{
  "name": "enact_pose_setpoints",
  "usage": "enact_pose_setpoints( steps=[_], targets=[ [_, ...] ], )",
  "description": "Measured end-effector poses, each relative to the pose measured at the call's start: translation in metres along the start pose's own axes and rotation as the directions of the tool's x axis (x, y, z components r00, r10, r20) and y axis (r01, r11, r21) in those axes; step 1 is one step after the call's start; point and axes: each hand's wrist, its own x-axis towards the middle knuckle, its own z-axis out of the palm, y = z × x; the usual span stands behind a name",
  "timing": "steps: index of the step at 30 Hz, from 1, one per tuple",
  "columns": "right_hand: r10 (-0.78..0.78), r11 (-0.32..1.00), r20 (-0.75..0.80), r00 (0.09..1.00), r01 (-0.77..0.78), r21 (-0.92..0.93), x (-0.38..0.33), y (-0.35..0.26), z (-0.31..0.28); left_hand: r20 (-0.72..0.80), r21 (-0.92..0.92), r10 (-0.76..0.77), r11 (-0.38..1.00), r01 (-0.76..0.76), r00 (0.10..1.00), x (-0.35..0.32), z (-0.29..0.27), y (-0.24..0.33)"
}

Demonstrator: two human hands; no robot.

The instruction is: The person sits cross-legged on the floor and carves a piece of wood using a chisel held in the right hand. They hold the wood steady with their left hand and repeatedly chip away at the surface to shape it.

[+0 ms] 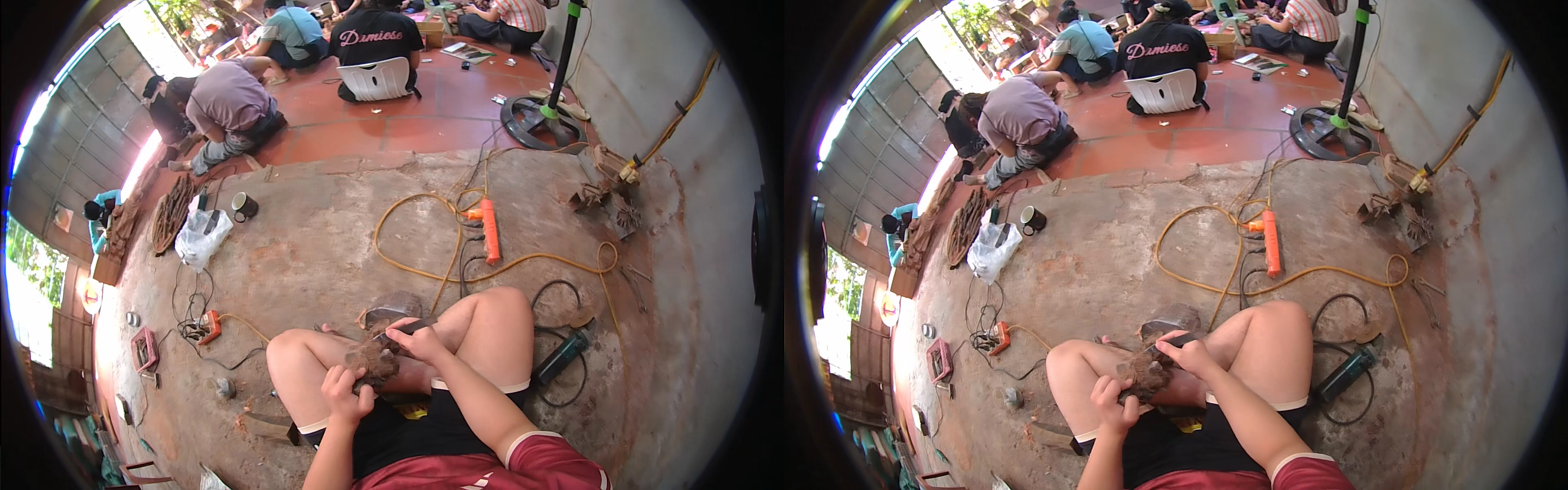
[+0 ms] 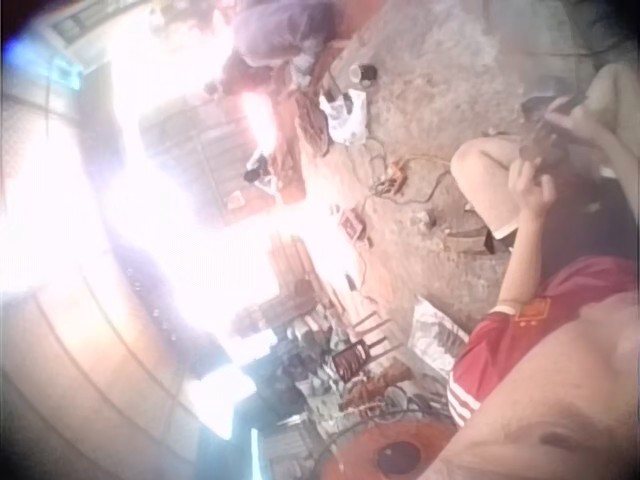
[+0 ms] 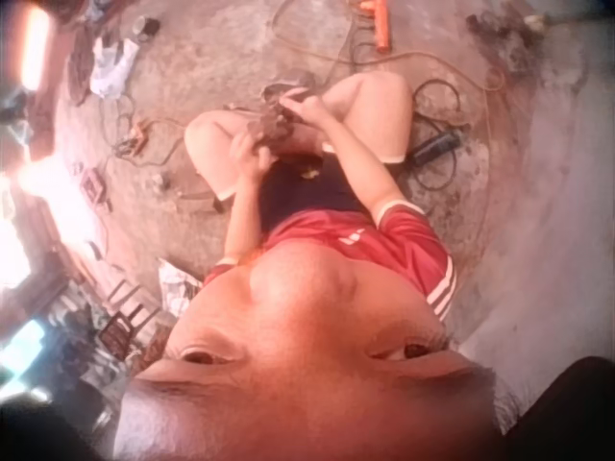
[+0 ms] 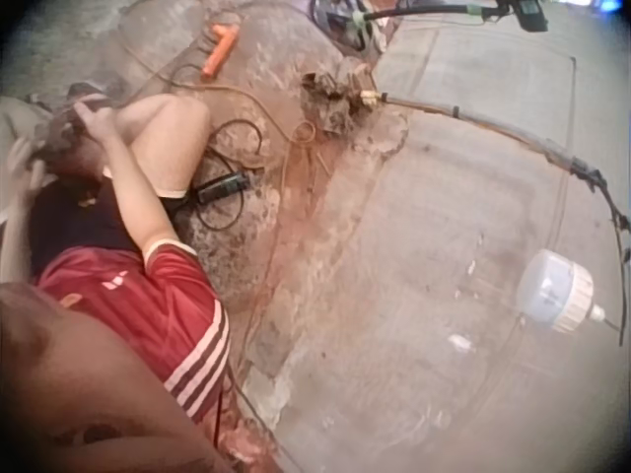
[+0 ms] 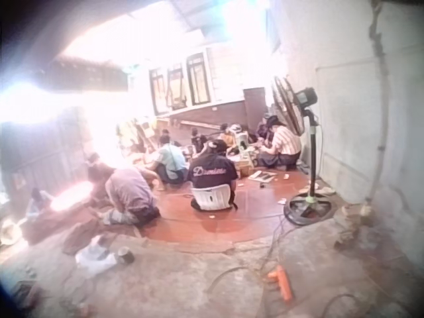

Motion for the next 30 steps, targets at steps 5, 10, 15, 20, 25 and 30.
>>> enact_pose_setpoints(
  steps=[5,10,15,20,25,30],
  targets=[
    [-0.110,0.992,-0.033,0.993,0.108,-0.064,0.004,0.005,0.004,-0.005,-0.002,-0.046,0.999,0.046,0.999,-0.004,0.000,0.000],
    [-0.050,0.999,-0.029,0.998,0.049,-0.013,0.002,0.005,-0.001,-0.014,-0.008,-0.032,0.999,0.032,0.999,-0.003,0.000,0.001],
    [-0.183,0.981,-0.021,0.983,0.181,-0.063,0.011,0.012,-0.002,-0.008,-0.003,-0.039,0.999,0.039,0.999,-0.001,-0.001,0.001],
    [-0.016,0.995,0.033,0.999,0.012,0.103,0.007,0.011,-0.003,-0.013,-0.004,-0.039,0.999,0.039,0.999,-0.002,-0.001,0.000],
    [0.066,0.996,-0.004,0.998,-0.066,0.067,0.008,0.014,-0.002,-0.003,0.003,-0.046,0.999,0.046,0.999,-0.002,-0.002,0.002],
    [-0.200,0.974,-0.156,0.967,0.178,-0.141,0.008,0.023,0.003,-0.008,-0.015,-0.032,0.999,0.031,0.999,0.002,-0.002,0.002]
  ],
)
